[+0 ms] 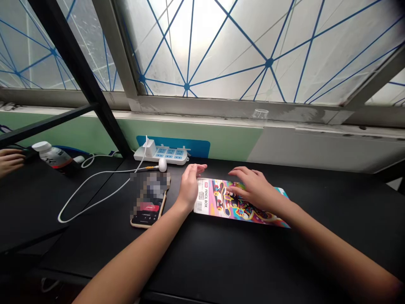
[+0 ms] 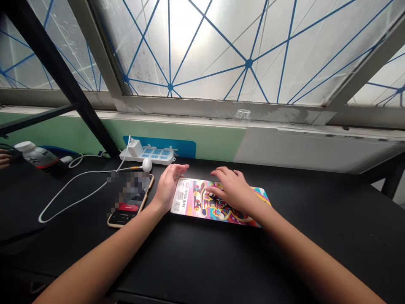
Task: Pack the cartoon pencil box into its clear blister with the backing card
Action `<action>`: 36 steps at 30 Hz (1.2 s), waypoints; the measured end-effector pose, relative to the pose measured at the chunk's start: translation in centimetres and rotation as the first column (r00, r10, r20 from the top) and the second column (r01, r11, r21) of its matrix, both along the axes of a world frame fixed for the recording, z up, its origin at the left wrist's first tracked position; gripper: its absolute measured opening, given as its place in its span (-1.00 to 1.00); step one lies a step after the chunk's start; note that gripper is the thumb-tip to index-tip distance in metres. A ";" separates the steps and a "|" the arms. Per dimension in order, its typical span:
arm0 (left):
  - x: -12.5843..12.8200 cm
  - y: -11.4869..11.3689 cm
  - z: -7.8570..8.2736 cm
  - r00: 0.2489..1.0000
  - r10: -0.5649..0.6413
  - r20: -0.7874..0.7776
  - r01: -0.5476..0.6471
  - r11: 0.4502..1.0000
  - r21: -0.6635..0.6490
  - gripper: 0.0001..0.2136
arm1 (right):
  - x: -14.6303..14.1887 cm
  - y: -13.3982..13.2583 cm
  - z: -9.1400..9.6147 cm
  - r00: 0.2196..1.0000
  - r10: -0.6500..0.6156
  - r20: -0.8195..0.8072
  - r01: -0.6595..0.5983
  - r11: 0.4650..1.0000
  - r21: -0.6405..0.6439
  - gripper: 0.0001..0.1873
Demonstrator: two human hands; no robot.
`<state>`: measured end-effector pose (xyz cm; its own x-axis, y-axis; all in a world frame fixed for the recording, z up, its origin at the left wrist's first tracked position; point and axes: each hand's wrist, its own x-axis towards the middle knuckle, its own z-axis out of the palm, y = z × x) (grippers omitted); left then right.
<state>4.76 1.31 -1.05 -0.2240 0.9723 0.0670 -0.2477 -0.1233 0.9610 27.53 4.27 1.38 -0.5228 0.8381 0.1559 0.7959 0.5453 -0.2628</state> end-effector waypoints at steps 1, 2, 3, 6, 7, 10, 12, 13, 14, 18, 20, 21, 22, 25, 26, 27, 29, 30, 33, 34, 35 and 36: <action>0.0 0.0 0.0 1.000 0.004 0.016 -0.004 1.000 -0.010 -0.73 | 1.6 0.0 -0.1 0.999 -0.036 -0.015 0.036 0.999 0.013 -0.47; 0.0 0.0 0.1 0.999 0.008 0.031 -0.008 1.000 -0.019 -0.74 | 3.3 0.0 -0.2 0.997 -0.072 -0.037 0.072 0.997 0.006 -0.47; -0.1 0.0 0.1 0.999 0.013 0.044 -0.011 1.000 -0.028 -0.75 | 5.1 -0.1 -0.4 0.990 -0.120 -0.078 0.120 0.993 -0.011 -0.48; -0.1 0.1 0.2 0.997 0.029 0.075 -0.025 0.998 -0.050 -0.79 | 10.1 -0.7 -1.4 0.927 -0.289 -0.238 0.255 0.953 -0.162 -0.46; -0.2 0.2 0.1 0.996 0.033 0.083 -0.028 0.998 -0.057 -0.81 | 11.3 -1.0 -1.7 0.900 -0.340 -0.273 0.275 0.928 -0.251 -0.45; -0.2 0.5 -0.3 0.995 0.028 0.096 -0.020 0.996 -0.088 -0.91 | 12.9 -1.7 -2.5 0.845 -0.423 -0.326 0.234 0.841 -0.487 -0.43; -0.2 0.6 -0.6 0.995 0.013 0.096 -0.002 0.993 -0.116 -0.78 | 12.8 -2.0 -2.7 0.832 -0.426 -0.355 0.181 0.813 -0.553 -0.46; -0.1 0.6 -0.7 0.996 0.002 0.094 0.010 0.991 -0.131 -0.71 | 12.5 -2.0 -2.7 0.827 -0.422 -0.371 0.161 0.811 -0.562 -0.48; 0.0 0.6 -0.8 0.996 -0.010 0.093 0.024 0.989 -0.144 -0.65 | 12.2 -2.0 -2.7 0.823 -0.418 -0.384 0.147 0.811 -0.566 -0.50; 0.3 0.4 -0.7 0.994 -0.058 0.098 0.074 0.983 -0.169 -0.61 | 11.8 -1.9 -2.7 0.810 -0.415 -0.414 0.117 0.807 -0.579 -0.54; 0.4 0.3 -0.7 0.993 -0.069 0.093 0.084 0.981 -0.175 -0.63 | 12.0 -1.8 -2.8 0.806 -0.417 -0.420 0.113 0.804 -0.583 -0.53; 0.4 0.3 -0.7 0.994 -0.072 0.086 0.086 0.980 -0.178 -0.64 | 12.0 -1.8 -2.8 0.804 -0.420 -0.420 0.113 0.803 -0.586 -0.52; 0.4 0.3 -0.7 0.994 -0.075 0.077 0.088 0.980 -0.181 -0.66 | 12.0 -1.8 -2.9 0.800 -0.426 -0.423 0.118 0.803 -0.585 -0.51; 0.4 0.2 -0.9 0.996 -0.086 0.031 0.090 0.980 -0.179 -0.76 | 11.4 -2.1 -3.2 0.775 -0.451 -0.443 0.167 0.822 -0.545 -0.51; 0.4 0.2 -0.9 0.996 -0.093 0.008 0.093 0.981 -0.172 -0.80 | 11.1 -2.2 -3.3 0.766 -0.458 -0.451 0.192 0.833 -0.520 -0.52; 0.4 0.2 -0.9 0.995 -0.102 -0.020 0.097 0.982 -0.163 -0.84 | 10.7 -2.3 -3.3 0.760 -0.462 -0.458 0.215 0.842 -0.494 -0.53; 0.3 0.1 -0.8 0.989 -0.115 -0.091 0.103 0.986 -0.132 -0.85 | 10.1 -2.7 -3.4 0.754 -0.463 -0.466 0.245 0.856 -0.455 -0.54; 0.3 0.1 -0.8 0.984 -0.116 -0.134 0.101 0.989 -0.109 -0.84 | 9.9 -2.8 -3.4 0.754 -0.454 -0.476 0.250 0.867 -0.430 -0.53; 0.1 -0.3 -0.3 0.957 -0.085 -0.278 0.089 0.996 0.002 -0.81 | 9.6 -3.2 -2.9 0.773 -0.364 -0.519 0.265 0.929 -0.258 -0.54; 0.0 -0.5 -0.1 0.943 -0.065 -0.326 0.087 0.995 0.051 -0.81 | 9.7 -3.4 -2.7 0.785 -0.318 -0.531 0.271 0.948 -0.167 -0.55; 0.0 -0.8 0.2 0.929 -0.042 -0.369 0.085 0.991 0.101 -0.81 | 9.7 -3.5 -2.4 0.796 -0.271 -0.541 0.276 0.958 -0.074 -0.58; 0.0 -1.0 0.5 0.915 -0.014 -0.404 0.082 0.985 0.151 -0.82 | 9.7 -3.6 -2.0 0.805 -0.225 -0.549 0.276 0.961 0.010 -0.61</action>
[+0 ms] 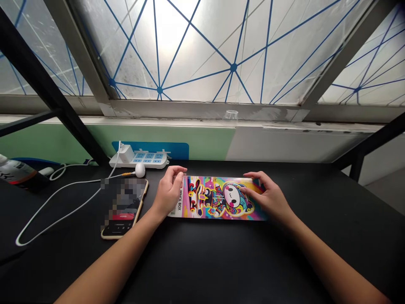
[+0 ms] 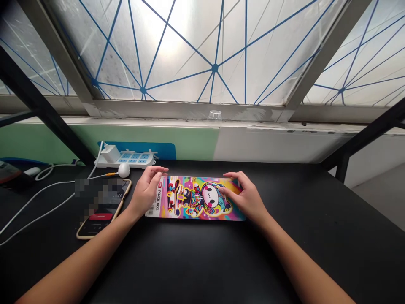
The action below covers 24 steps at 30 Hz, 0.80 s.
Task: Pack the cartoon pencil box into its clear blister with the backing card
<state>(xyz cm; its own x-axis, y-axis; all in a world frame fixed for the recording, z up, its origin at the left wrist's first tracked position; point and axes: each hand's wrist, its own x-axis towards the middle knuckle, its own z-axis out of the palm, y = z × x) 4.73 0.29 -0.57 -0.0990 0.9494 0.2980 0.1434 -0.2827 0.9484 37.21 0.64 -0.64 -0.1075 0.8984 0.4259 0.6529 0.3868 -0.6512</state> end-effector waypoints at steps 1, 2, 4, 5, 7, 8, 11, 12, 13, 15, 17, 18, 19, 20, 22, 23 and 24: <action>0.0 -0.3 0.3 1.000 0.010 -0.028 -0.009 0.999 0.051 -0.82 | 0.0 -0.2 0.4 1.000 0.006 0.010 -0.007 0.997 0.071 -0.65; 0.0 -0.5 0.7 0.999 0.023 -0.049 -0.018 0.995 0.096 -0.83 | -0.1 -0.4 0.7 1.000 0.019 0.015 -0.020 0.991 0.131 -0.69; 0.0 -1.0 1.5 0.996 0.048 -0.073 -0.034 0.985 0.172 -0.83 | -0.2 -1.0 1.4 0.998 0.060 0.029 -0.065 0.975 0.215 -0.79; 0.0 -1.3 1.9 0.995 0.057 -0.080 -0.040 0.979 0.200 -0.83 | -0.3 -1.4 1.7 0.996 0.082 0.040 -0.089 0.966 0.242 -0.84; -0.1 -2.0 2.7 0.994 0.059 -0.092 -0.036 0.971 0.235 -0.80 | -0.5 -2.4 2.0 0.991 0.113 0.068 -0.127 0.951 0.280 -0.86; -0.3 -2.4 3.0 0.994 0.052 -0.099 -0.027 0.970 0.241 -0.78 | -0.6 -3.0 2.1 0.989 0.119 0.084 -0.138 0.947 0.290 -0.86; -1.3 -3.9 3.8 0.991 0.001 -0.137 0.029 0.976 0.215 -0.76 | -0.5 -5.3 1.9 0.986 0.107 0.128 -0.141 0.946 0.290 -0.84; -1.7 -4.4 3.9 0.986 -0.022 -0.165 0.054 0.980 0.193 -0.76 | -0.4 -6.1 1.7 0.984 0.104 0.143 -0.142 0.949 0.282 -0.83; -2.1 -4.9 4.0 0.977 -0.048 -0.209 0.083 0.983 0.161 -0.76 | -0.3 -6.8 1.4 0.981 0.108 0.162 -0.150 0.951 0.270 -0.83; -2.8 -5.7 4.2 0.924 -0.128 -0.360 0.165 0.984 0.074 -0.77 | -0.1 -8.1 0.8 0.968 0.134 0.213 -0.188 0.949 0.254 -0.84; -3.2 -6.1 4.2 0.816 -0.243 -0.525 0.263 0.964 -0.037 -0.75 | -0.1 -9.0 0.1 0.945 0.162 0.285 -0.238 0.937 0.256 -0.85; -3.2 -6.2 4.2 0.749 -0.305 -0.588 0.309 0.946 -0.096 -0.71 | -0.2 -9.2 -0.3 0.930 0.171 0.325 -0.262 0.929 0.261 -0.85; -3.1 -6.2 4.1 0.685 -0.361 -0.633 0.350 0.925 -0.148 -0.65 | -0.4 -9.4 -0.6 0.916 0.177 0.361 -0.283 0.922 0.265 -0.84; -2.9 -6.1 4.0 0.628 -0.404 -0.664 0.380 0.905 -0.192 -0.58 | -0.5 -9.4 -0.9 0.902 0.181 0.391 -0.299 0.917 0.264 -0.84; -2.3 -5.9 3.6 0.540 -0.451 -0.711 0.408 0.879 -0.249 -0.45 | -0.8 -9.3 -1.4 0.880 0.194 0.434 -0.320 0.917 0.240 -0.86; -2.0 -5.8 3.4 0.508 -0.456 -0.731 0.408 0.874 -0.263 -0.40 | -0.9 -9.2 -1.6 0.873 0.201 0.446 -0.325 0.919 0.222 -0.87; -1.8 -5.7 3.3 0.480 -0.455 -0.750 0.402 0.874 -0.273 -0.36 | -1.0 -9.1 -1.7 0.866 0.208 0.454 -0.329 0.922 0.204 -0.87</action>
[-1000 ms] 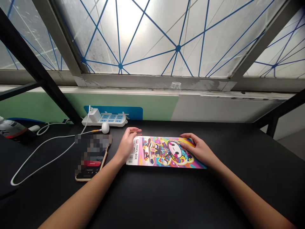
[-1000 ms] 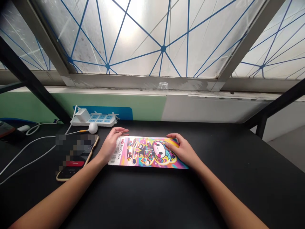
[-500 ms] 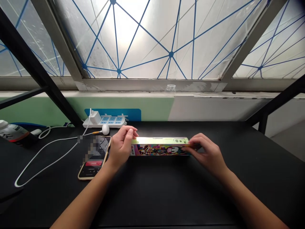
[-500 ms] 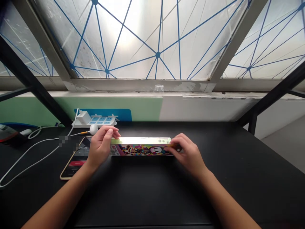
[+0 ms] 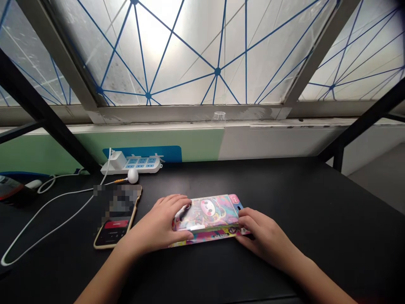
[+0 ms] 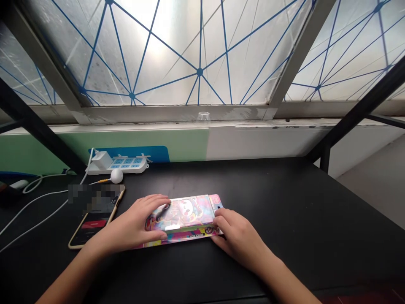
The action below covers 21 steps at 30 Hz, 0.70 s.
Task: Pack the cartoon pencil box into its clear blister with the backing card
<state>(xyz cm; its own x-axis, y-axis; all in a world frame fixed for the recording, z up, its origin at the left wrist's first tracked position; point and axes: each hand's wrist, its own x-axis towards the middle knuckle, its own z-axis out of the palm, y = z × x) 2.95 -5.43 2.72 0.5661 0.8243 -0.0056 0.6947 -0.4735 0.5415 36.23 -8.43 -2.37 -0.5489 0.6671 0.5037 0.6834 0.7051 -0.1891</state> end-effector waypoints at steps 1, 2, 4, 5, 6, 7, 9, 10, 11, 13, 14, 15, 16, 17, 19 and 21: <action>0.2 0.1 -0.1 0.999 0.000 -0.032 0.000 1.000 0.003 -0.33 | 0.0 0.1 -0.1 1.000 0.002 0.014 -0.002 1.000 -0.015 -0.88; 0.4 0.2 -0.2 0.998 0.000 -0.061 0.001 1.000 0.004 -0.31 | 0.0 0.3 -0.1 1.000 0.005 0.026 -0.004 1.000 -0.029 -0.88; 0.6 0.5 -0.1 0.994 -0.007 -0.109 0.009 1.000 0.012 -0.28 | 0.1 0.5 0.2 0.999 0.016 0.049 -0.013 0.997 -0.072 -0.84; 0.7 0.8 -0.1 0.992 -0.014 -0.127 0.017 1.000 0.021 -0.28 | 0.1 0.7 0.4 0.998 0.023 0.062 -0.016 0.995 -0.100 -0.79; 0.8 1.1 0.0 0.989 -0.023 -0.143 0.028 0.999 0.032 -0.27 | 0.2 1.0 0.7 0.997 0.028 0.073 -0.019 0.992 -0.125 -0.73; 0.9 1.4 0.0 0.987 -0.035 -0.155 0.042 0.998 0.043 -0.26 | 0.1 1.3 1.1 0.996 0.029 0.080 -0.018 0.990 -0.142 -0.68; 1.2 2.2 0.0 0.985 -0.060 -0.163 0.071 0.995 0.063 -0.23 | -0.1 2.5 2.0 0.997 0.015 0.078 -0.003 0.988 -0.153 -0.62; 1.3 2.6 -0.1 0.984 -0.068 -0.162 0.081 0.994 0.073 -0.23 | -0.2 3.4 2.5 0.997 0.003 0.071 0.009 0.987 -0.161 -0.61; 1.5 2.9 -0.2 0.985 -0.071 -0.160 0.085 0.993 0.085 -0.23 | -0.4 4.3 3.0 0.998 -0.009 0.064 0.020 0.984 -0.178 -0.59; 1.9 3.2 -0.6 0.986 -0.056 -0.154 0.075 0.990 0.120 -0.25 | -0.8 6.3 3.5 0.998 -0.029 0.054 0.041 0.970 -0.239 -0.54; 2.0 3.2 -0.8 0.987 -0.046 -0.152 0.068 0.988 0.140 -0.26 | -0.8 7.3 3.6 0.998 -0.037 0.049 0.049 0.960 -0.275 -0.51; 2.1 3.1 -1.0 0.988 -0.037 -0.149 0.062 0.984 0.166 -0.27 | -0.9 8.1 3.6 0.998 -0.045 0.040 0.055 0.950 -0.308 -0.49; 2.1 3.0 -1.3 0.989 -0.030 -0.147 0.059 0.978 0.200 -0.26 | -0.8 8.8 3.4 0.998 -0.056 0.027 0.062 0.940 -0.335 -0.47; 2.1 2.8 -1.5 0.989 -0.024 -0.148 0.059 0.968 0.242 -0.25 | -0.6 9.4 3.1 0.997 -0.070 0.013 0.070 0.930 -0.360 -0.46; 2.0 2.5 -1.7 0.986 -0.011 -0.165 0.067 0.938 0.341 -0.21 | -0.1 9.9 2.4 0.993 -0.115 -0.023 0.097 0.913 -0.397 -0.45; 1.9 2.3 -1.9 0.982 0.011 -0.191 0.077 0.892 0.445 -0.19 | 0.6 9.8 1.7 0.981 -0.177 -0.076 0.130 0.899 -0.417 -0.44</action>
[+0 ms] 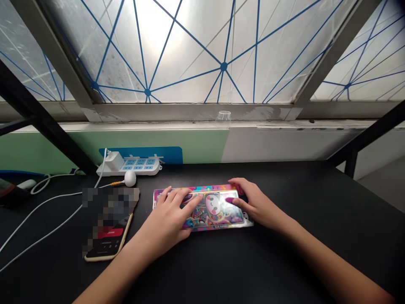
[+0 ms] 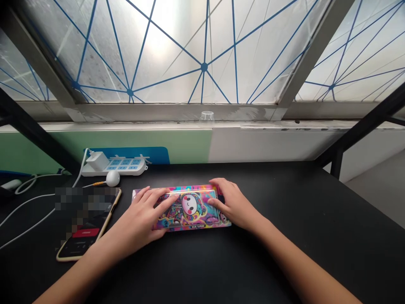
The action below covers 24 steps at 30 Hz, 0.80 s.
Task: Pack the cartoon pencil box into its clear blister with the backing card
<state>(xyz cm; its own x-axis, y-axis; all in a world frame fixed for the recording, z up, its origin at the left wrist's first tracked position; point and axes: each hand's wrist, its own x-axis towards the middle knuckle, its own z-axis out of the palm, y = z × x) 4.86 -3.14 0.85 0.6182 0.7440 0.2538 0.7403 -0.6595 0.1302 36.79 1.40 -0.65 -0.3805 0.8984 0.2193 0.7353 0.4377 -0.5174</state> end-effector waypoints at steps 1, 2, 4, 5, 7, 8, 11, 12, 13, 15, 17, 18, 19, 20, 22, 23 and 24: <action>0.0 0.0 0.0 1.000 -0.002 -0.011 0.002 0.999 0.052 -0.19 | 0.3 -0.1 -0.2 0.999 -0.032 -0.034 0.031 0.999 -0.006 -0.44; -0.1 0.0 0.0 1.000 -0.005 -0.019 0.007 0.995 0.097 -0.20 | 0.5 -0.3 -0.3 0.996 -0.060 -0.069 0.059 0.998 -0.011 -0.44; 0.0 0.0 0.0 1.000 -0.012 -0.027 0.016 0.987 0.159 -0.21 | 0.8 -0.7 -0.3 0.987 -0.101 -0.129 0.099 0.995 -0.021 -0.44; 0.0 0.0 0.0 0.999 -0.012 -0.031 0.017 0.984 0.175 -0.22 | 0.8 -0.8 -0.3 0.982 -0.112 -0.150 0.110 0.994 -0.023 -0.44; 0.2 -0.1 0.0 0.999 -0.006 -0.037 0.013 0.981 0.192 -0.23 | 0.7 -0.9 -0.1 0.974 -0.124 -0.189 0.122 0.992 -0.019 -0.45; 0.3 -0.1 0.0 0.999 0.000 -0.037 0.008 0.981 0.196 -0.24 | 0.7 -0.9 -0.1 0.969 -0.127 -0.210 0.126 0.992 -0.017 -0.46; 0.3 -0.1 0.3 1.000 0.027 0.010 -0.028 0.977 0.210 -0.25 | 0.7 -0.9 0.1 0.953 -0.145 -0.266 0.144 0.989 -0.024 -0.47; 0.2 -0.1 0.4 0.998 0.043 0.034 -0.049 0.975 0.218 -0.23 | 0.8 -1.0 0.2 0.949 -0.146 -0.280 0.145 0.989 -0.027 -0.46; 0.0 -0.1 0.6 0.996 0.063 0.059 -0.075 0.970 0.230 -0.23 | 0.9 -1.2 0.3 0.946 -0.141 -0.291 0.140 0.990 -0.025 -0.45; -0.4 0.0 1.0 0.989 0.107 0.104 -0.131 0.955 0.267 -0.25 | 1.0 -1.6 0.7 0.945 -0.115 -0.306 0.123 0.992 0.007 -0.40; -0.7 -0.1 1.3 0.981 0.138 0.134 -0.172 0.940 0.296 -0.30 | 0.9 -2.1 1.1 0.948 -0.067 -0.311 0.095 0.992 0.078 -0.38; -0.8 -0.1 1.4 0.981 0.138 0.136 -0.173 0.939 0.299 -0.34 | 0.9 -2.4 1.2 0.952 -0.035 -0.303 0.075 0.990 0.120 -0.41; -0.9 -0.2 1.5 0.984 0.130 0.123 -0.161 0.943 0.290 -0.40 | 0.8 -2.6 1.4 0.959 0.000 -0.284 0.047 0.986 0.158 -0.45; -0.9 -0.2 1.5 0.988 0.117 0.101 -0.141 0.951 0.276 -0.47 | 0.7 -2.8 1.4 0.967 0.037 -0.253 0.011 0.982 0.186 -0.50; -0.8 -0.4 1.5 0.994 0.090 0.055 -0.100 0.964 0.246 -0.60 | 0.6 -3.0 1.5 0.979 0.095 -0.179 -0.057 0.977 0.206 -0.62; -0.7 -0.5 1.5 0.996 0.081 0.037 -0.087 0.968 0.237 -0.66 | 0.5 -3.0 1.4 0.982 0.115 -0.148 -0.083 0.975 0.204 -0.65; -0.7 -0.5 1.4 0.997 0.078 0.028 -0.082 0.969 0.232 -0.70 | 0.5 -3.0 1.4 0.983 0.130 -0.128 -0.103 0.974 0.204 -0.67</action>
